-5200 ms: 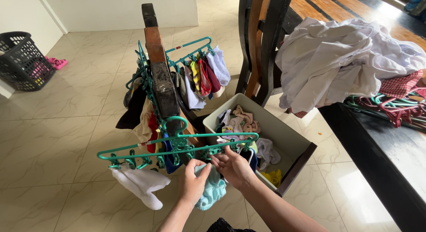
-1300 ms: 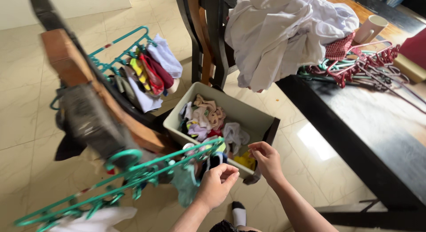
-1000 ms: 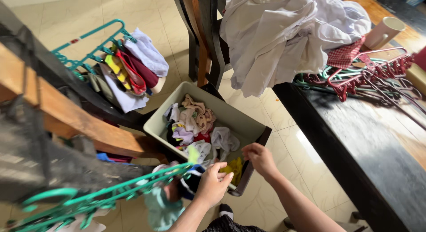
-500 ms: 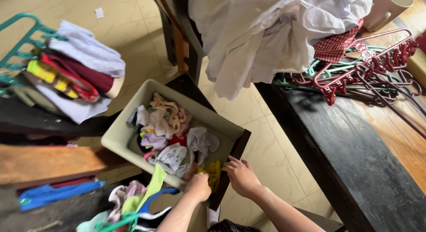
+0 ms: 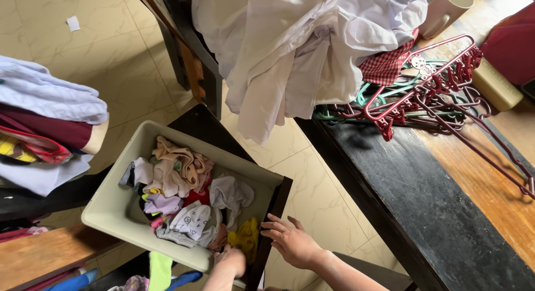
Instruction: The person takes small garments from a plastic bin and hangs them on a green multi-clip hanger using both hands. The person repeatedly picks up items, unfolds them slightly, and secures them with clips on the hanger, which is held in front of the camera.
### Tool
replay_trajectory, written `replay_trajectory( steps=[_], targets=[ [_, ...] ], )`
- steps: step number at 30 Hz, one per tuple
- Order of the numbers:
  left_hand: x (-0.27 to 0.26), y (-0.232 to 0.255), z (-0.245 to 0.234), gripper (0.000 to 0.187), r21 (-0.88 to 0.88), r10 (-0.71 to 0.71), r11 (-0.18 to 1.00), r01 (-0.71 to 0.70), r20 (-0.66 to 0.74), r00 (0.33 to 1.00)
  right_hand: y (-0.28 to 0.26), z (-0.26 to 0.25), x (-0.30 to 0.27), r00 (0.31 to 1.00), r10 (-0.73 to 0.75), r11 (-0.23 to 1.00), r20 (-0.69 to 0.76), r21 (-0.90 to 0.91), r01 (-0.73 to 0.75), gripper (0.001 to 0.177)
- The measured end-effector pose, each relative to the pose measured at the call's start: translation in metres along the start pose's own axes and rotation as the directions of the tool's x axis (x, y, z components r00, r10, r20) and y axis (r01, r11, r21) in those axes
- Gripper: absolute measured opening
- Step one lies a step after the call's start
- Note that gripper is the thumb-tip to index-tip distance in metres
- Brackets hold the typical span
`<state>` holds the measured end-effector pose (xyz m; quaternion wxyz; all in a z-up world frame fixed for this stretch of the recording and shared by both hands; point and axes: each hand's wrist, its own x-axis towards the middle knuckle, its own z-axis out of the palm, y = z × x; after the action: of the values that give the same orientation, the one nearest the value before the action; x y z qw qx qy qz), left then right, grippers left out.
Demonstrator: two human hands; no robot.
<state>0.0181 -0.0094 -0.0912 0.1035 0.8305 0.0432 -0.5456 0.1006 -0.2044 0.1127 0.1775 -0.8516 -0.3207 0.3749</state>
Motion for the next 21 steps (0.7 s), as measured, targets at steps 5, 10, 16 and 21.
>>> replay_trajectory(
  steps=[5,10,16,21],
  targets=[
    [0.019,0.008,0.005,0.057,-0.119,0.016,0.993,-0.022,-0.053,0.998,-0.001,0.001,0.001,1.000,0.030,0.999,-0.002,0.032,-0.030,0.039],
    [0.004,0.003,-0.005,0.069,-0.291,-0.021,0.957,-0.004,-0.086,0.996,-0.007,-0.007,0.000,0.999,0.034,0.999,0.011,0.022,-0.034,0.039],
    [-0.006,0.007,-0.003,0.050,0.145,0.069,0.986,-0.078,0.068,0.995,-0.006,-0.001,0.000,0.999,0.046,0.999,0.024,0.020,-0.046,0.040],
    [0.001,0.010,0.002,0.053,-0.026,0.077,0.996,-0.088,-0.288,0.954,-0.001,0.020,-0.005,0.998,0.060,0.997,-0.021,0.055,-0.059,0.042]
  ],
)
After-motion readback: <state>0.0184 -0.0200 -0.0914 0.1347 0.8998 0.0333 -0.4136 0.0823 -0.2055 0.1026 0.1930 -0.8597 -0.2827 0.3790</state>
